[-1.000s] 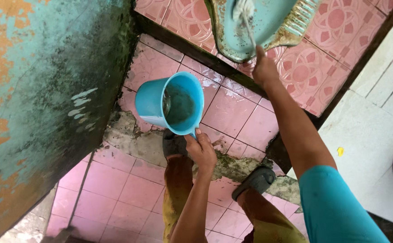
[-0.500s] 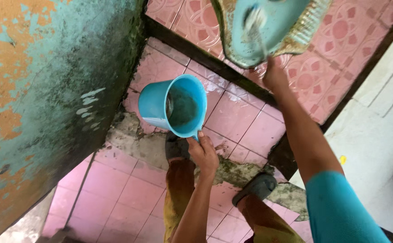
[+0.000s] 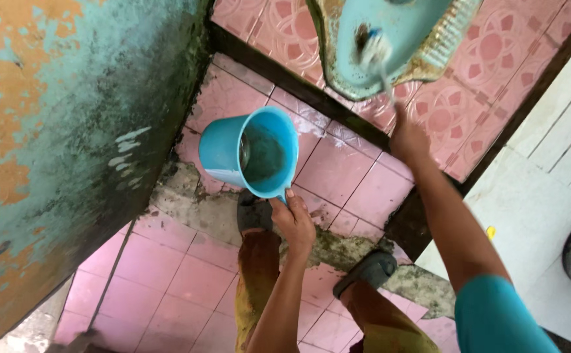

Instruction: The person scrubs a wall-mounted urinal using a toilet brush and water from a blue plastic jug. They repeatedly pour water into the urinal and scrub the interior surfaces and the surrounding tiled area.

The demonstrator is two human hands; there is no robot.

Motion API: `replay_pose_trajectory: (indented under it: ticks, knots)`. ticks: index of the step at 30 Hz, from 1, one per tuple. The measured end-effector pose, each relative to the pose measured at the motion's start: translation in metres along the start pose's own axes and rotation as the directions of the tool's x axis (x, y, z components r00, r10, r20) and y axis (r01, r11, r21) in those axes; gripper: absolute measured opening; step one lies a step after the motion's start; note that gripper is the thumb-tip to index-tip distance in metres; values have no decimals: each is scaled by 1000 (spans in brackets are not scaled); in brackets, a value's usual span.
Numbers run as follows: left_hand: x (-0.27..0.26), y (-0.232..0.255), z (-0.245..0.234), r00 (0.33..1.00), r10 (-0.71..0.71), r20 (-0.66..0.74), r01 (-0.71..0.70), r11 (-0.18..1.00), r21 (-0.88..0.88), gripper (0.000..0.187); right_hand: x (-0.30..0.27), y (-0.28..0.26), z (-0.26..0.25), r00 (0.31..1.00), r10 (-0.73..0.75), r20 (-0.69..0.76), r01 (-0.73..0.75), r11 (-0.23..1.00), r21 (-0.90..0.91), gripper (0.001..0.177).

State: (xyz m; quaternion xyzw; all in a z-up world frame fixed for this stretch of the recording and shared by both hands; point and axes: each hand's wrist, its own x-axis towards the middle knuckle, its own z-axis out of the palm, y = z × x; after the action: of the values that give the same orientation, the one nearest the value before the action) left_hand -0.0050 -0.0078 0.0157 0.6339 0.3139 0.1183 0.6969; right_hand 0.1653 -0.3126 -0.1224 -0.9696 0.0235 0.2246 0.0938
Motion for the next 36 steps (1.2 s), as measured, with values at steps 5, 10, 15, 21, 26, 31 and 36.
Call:
replay_pose_trajectory:
  ticks: [5,10,15,21,26,31,36]
  knots:
    - [-7,-4,-5,1000,-12,2,11,999,45,47,117,7,9,982,-118,-145,127,990,54,52]
    - [-4,-1,2,999,36,-3,-35,996,84,48,64,0,22,996,-27,-82,41,986,164,49]
    - [0,0,3,999,44,10,-44,999,21,51,-17,-5,4,995,19,94,-19,1000,4,66]
    - [-4,-3,0,999,5,-36,-4,999,32,35,97,-17,-10,1000,-19,-6,19,1000,7,61]
    - [-7,2,2,997,-64,-48,65,997,34,39,61,-24,1,987,-111,-112,128,979,160,39]
    - [-1,1,1,1000,-13,-20,13,1000,-11,44,-47,-28,-9,995,-95,19,92,988,125,56]
    - [-3,1,0,1000,15,-1,-15,1000,5,52,3,-44,-2,997,-77,5,75,989,128,56]
